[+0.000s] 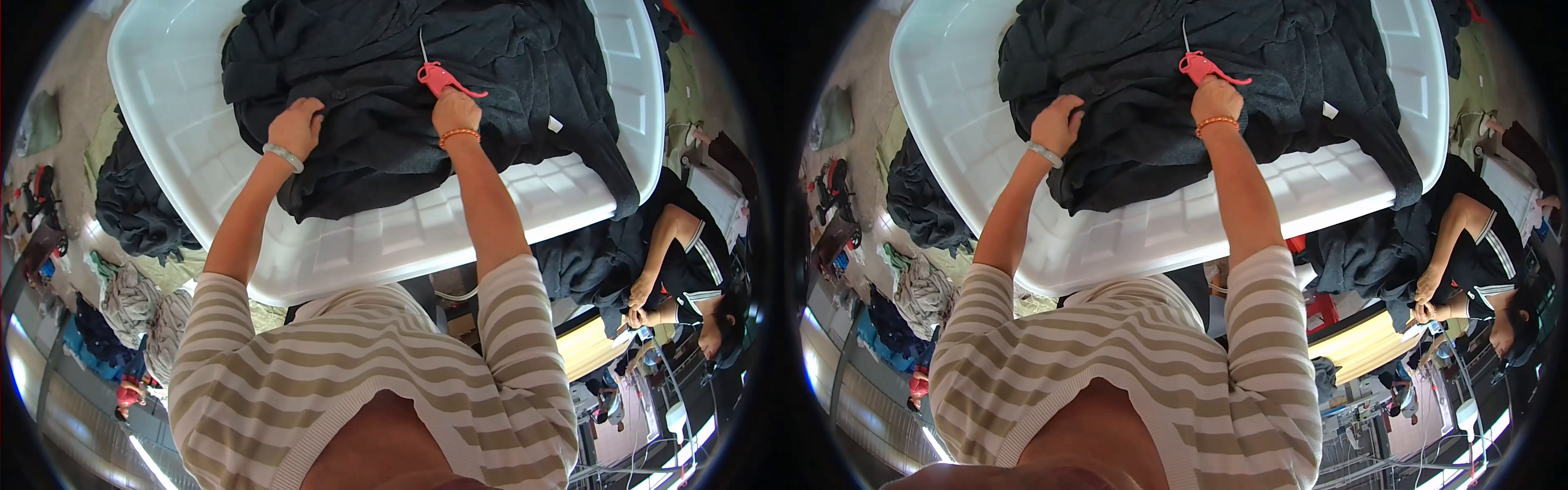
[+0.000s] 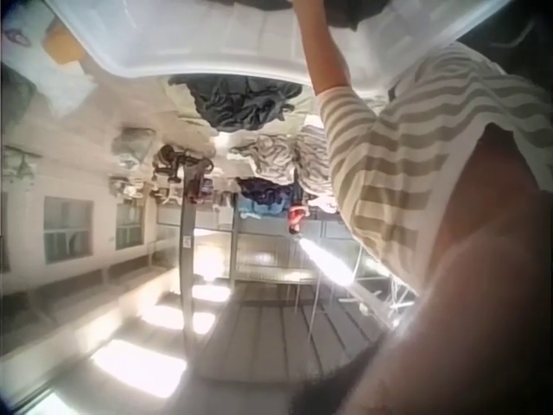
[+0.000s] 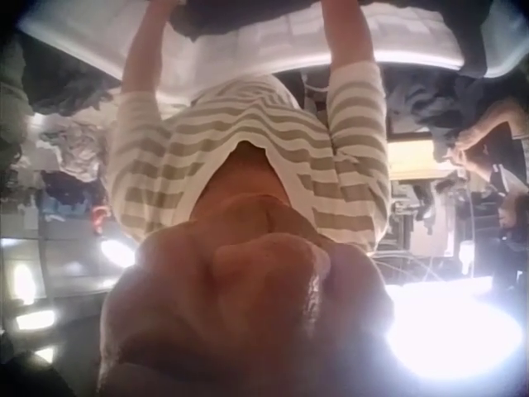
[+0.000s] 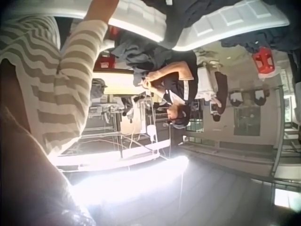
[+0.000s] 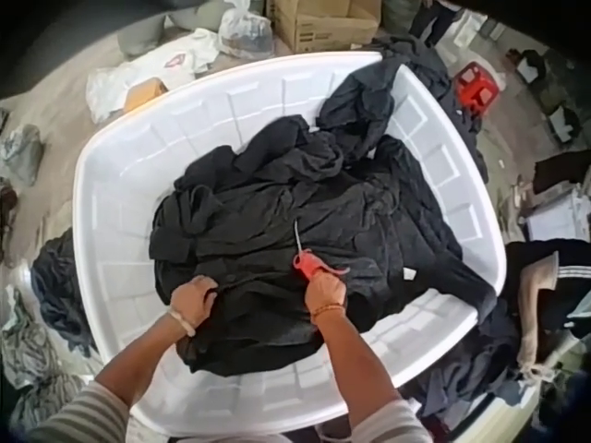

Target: Inspecting black fabric garments and trimming loose threads with scissors.

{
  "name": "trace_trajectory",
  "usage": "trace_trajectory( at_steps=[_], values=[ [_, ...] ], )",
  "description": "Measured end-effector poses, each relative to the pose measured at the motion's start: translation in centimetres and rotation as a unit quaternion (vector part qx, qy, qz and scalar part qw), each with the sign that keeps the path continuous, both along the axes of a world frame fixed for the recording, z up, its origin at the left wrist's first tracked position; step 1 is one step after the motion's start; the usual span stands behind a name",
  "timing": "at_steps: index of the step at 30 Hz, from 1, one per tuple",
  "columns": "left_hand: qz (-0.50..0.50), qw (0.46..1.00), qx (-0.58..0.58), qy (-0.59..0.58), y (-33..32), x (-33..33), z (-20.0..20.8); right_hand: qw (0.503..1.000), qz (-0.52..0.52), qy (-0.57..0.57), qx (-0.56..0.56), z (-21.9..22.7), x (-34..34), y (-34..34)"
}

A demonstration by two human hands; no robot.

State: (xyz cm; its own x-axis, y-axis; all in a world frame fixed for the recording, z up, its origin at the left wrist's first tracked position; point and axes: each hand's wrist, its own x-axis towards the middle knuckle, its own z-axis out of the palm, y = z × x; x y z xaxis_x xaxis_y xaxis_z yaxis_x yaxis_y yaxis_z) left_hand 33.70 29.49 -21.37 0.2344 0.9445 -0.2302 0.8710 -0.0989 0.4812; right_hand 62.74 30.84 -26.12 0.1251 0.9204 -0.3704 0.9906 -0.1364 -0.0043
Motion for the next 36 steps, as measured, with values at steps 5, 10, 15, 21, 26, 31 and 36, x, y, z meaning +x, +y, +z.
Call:
trace_trajectory(
  at_steps=[5, 10, 15, 21, 26, 31, 36],
  values=[
    [0.066, 0.988, 0.113, -0.088, 6.4, -1.3, 3.1, 0.997, 0.014, 0.031, 0.064, 7.9, 5.3, 0.5],
    [0.243, 0.889, 0.112, -0.37, 14.9, -2.9, 4.6, 0.973, -0.052, 0.156, 0.161, 20.9, 12.5, -1.6],
    [0.25, 0.851, 0.143, -0.439, 19.5, -0.8, -1.3, 0.985, 0.08, 0.131, 0.074, 20.8, 8.9, -8.6],
    [0.494, 0.665, -0.16, -0.537, 11.9, 2.6, -7.4, 0.992, 0.073, 0.092, -0.048, 15.9, 1.7, -12.9],
    [0.483, 0.638, -0.27, -0.536, 6.2, 3.0, -7.0, 0.976, -0.039, 0.212, 0.04, 16.9, 1.7, -12.2],
    [0.48, 0.689, -0.304, -0.45, 5.7, 4.0, -7.0, 0.94, -0.062, 0.335, 0.019, 16.9, 0.7, -10.8],
    [0.473, 0.67, -0.302, -0.485, 7.7, 4.7, -8.5, 0.946, 0.036, 0.323, 0.023, 16.0, -1.0, -8.4]
  ],
)
